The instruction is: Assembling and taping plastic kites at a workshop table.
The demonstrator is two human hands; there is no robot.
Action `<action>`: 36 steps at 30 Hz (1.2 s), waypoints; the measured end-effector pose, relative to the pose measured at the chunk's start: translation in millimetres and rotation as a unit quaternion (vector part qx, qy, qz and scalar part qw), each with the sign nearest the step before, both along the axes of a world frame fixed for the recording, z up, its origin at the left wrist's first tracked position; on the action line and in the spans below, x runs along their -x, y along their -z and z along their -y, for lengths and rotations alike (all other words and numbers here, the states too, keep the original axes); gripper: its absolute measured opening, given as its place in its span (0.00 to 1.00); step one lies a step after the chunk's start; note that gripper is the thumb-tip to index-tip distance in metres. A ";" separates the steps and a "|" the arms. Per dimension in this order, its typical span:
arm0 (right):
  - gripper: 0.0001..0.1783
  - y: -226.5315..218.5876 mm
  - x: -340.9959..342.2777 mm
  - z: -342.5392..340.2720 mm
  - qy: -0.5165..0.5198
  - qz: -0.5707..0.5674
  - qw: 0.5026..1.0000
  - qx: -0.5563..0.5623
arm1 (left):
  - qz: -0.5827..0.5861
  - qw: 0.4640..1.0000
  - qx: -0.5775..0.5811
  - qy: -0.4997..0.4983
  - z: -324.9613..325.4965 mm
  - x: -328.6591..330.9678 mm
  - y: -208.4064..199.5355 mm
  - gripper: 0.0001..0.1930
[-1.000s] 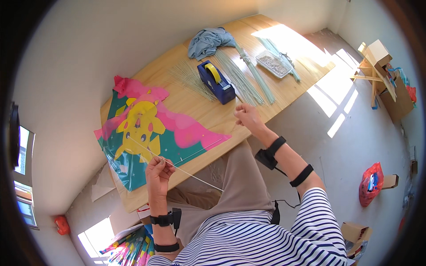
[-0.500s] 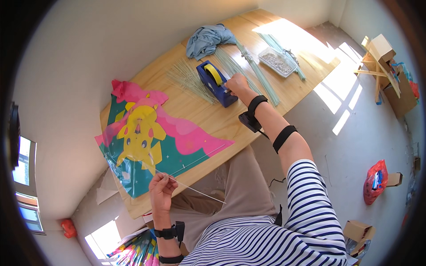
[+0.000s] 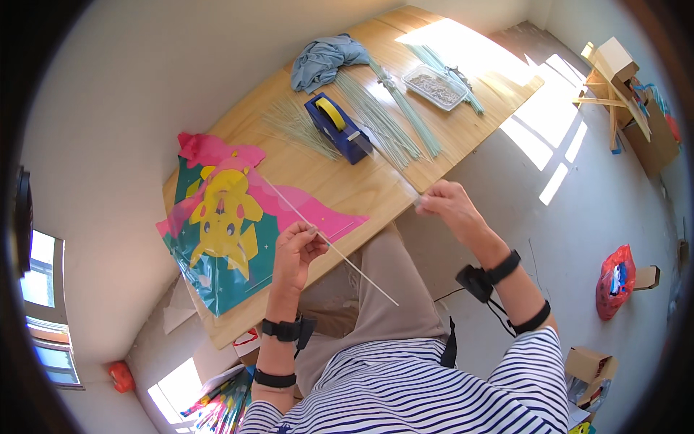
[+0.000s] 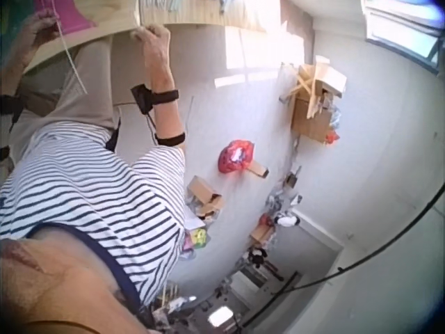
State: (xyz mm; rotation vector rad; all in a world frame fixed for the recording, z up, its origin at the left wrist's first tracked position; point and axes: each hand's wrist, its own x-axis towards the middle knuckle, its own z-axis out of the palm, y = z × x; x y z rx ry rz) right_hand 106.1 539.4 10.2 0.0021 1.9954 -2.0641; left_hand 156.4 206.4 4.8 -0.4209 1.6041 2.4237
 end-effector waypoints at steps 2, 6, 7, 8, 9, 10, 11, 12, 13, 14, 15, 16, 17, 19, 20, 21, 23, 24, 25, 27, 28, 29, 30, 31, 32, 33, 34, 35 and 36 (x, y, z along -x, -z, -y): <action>0.08 -13.5 -73.4 -38.6 0.018 0.020 0.999 -0.036 | 0.017 0.999 0.007 0.041 -32.5 18.1 7.6 0.02; 0.06 -20.4 -157.9 -64.9 0.081 0.084 0.993 -0.017 | 0.051 0.995 0.013 0.087 -84.6 45.9 25.2 0.03; 0.06 -17.6 -161.8 -67.8 0.084 0.082 0.993 -0.033 | 0.055 0.994 0.011 0.097 -97.3 50.8 27.8 0.03; 0.06 -12.6 -162.9 -67.8 0.085 0.081 0.992 -0.048 | 0.060 0.993 0.011 0.105 -108.0 54.6 29.7 0.03; 0.06 -7.2 -163.3 -68.0 0.088 0.079 0.991 -0.061 | 0.064 0.991 0.011 0.115 -117.7 59.6 30.3 0.02; 0.06 -2.9 -164.9 -69.9 0.081 0.088 0.992 -0.043 | 0.061 0.991 0.016 0.119 -125.1 62.9 33.4 0.02; 0.07 0.2 -159.8 -71.1 0.074 0.097 0.992 -0.024 | 0.059 0.991 0.021 0.122 -125.3 68.2 34.8 0.02; 0.07 3.8 -158.3 -72.4 0.067 0.116 0.991 -0.010 | 0.067 0.990 0.020 0.125 -124.1 67.9 42.2 0.02; 0.07 7.1 -156.1 -73.2 0.059 0.110 0.992 -0.009 | 0.063 0.990 0.021 0.125 -122.9 68.6 43.1 0.02; 0.07 10.0 -157.1 -74.8 0.054 0.108 0.993 -0.009 | 0.063 0.990 0.021 0.128 -123.0 67.1 42.4 0.02; 0.07 9.2 -157.5 -75.1 0.057 0.124 0.991 0.002 | 0.063 0.990 0.024 0.128 -122.8 65.1 41.1 0.01; 0.07 8.1 -157.1 -76.6 0.060 0.134 0.989 0.013 | 0.056 0.990 0.027 0.128 -125.5 66.2 39.9 0.01; 0.06 7.4 -159.1 -77.7 0.064 0.148 0.987 0.016 | 0.062 0.989 0.030 0.132 -127.1 65.9 40.0 0.01; 0.05 10.7 -158.3 -78.5 0.063 0.162 0.985 0.026 | 0.062 0.988 0.042 0.132 -128.3 68.5 40.7 0.01; 0.05 13.8 -162.5 -81.4 0.063 0.163 0.984 0.023 | 0.063 0.989 0.037 0.132 -132.4 65.6 43.6 0.01; 0.04 16.6 -158.8 -81.0 0.058 0.156 0.986 0.022 | 0.055 0.989 0.036 0.129 -131.4 69.2 41.2 0.01; 0.03 18.4 -157.8 -81.6 0.060 0.159 0.985 0.028 | 0.060 0.989 0.042 0.132 -132.1 70.8 40.1 0.01; 0.02 16.5 -159.8 -81.7 0.065 0.163 0.984 0.037 | 0.065 0.987 0.051 0.136 -135.0 71.3 40.5 0.01; 0.02 16.2 -159.3 -80.8 0.064 0.164 0.983 0.048 | 0.068 0.986 0.063 0.135 -135.9 71.5 39.2 0.02; 0.02 14.7 -158.4 -80.4 0.070 0.156 0.984 0.052 | 0.064 0.988 0.068 0.124 -142.8 70.2 37.8 0.02; 0.02 13.8 -158.8 -80.1 0.072 0.154 0.984 0.054 | 0.063 0.989 0.069 0.118 -145.0 68.2 37.8 0.03; 0.02 12.5 -157.3 -79.2 0.068 0.154 0.984 0.054 | 0.065 0.988 0.071 0.117 -144.5 68.1 37.2 0.02; 0.03 12.0 -156.3 -78.7 0.064 0.154 0.985 0.053 | 0.068 0.988 0.073 0.116 -143.3 67.4 37.9 0.02; 0.03 12.1 -156.7 -78.4 0.062 0.156 0.984 0.051 | 0.073 0.988 0.073 0.117 -142.9 66.3 37.1 0.02; 0.03 13.1 -156.1 -77.7 0.064 0.155 0.985 0.048 | 0.072 0.988 0.073 0.115 -141.6 66.6 35.9 0.02; 0.03 14.7 -156.6 -77.7 0.069 0.154 0.985 0.044 | 0.072 0.988 0.072 0.115 -141.5 66.6 35.2 0.02; 0.03 15.4 -155.2 -77.8 0.068 0.154 0.985 0.039 | 0.073 0.989 0.070 0.110 -138.8 66.2 33.7 0.02; 0.03 15.9 -154.6 -77.6 0.070 0.152 0.985 0.035 | 0.083 0.990 0.059 0.102 -134.9 66.5 32.0 0.02; 0.03 18.2 -154.5 -78.6 0.075 0.153 0.985 0.034 | 0.078 0.990 0.057 0.099 -127.5 68.5 30.4 0.02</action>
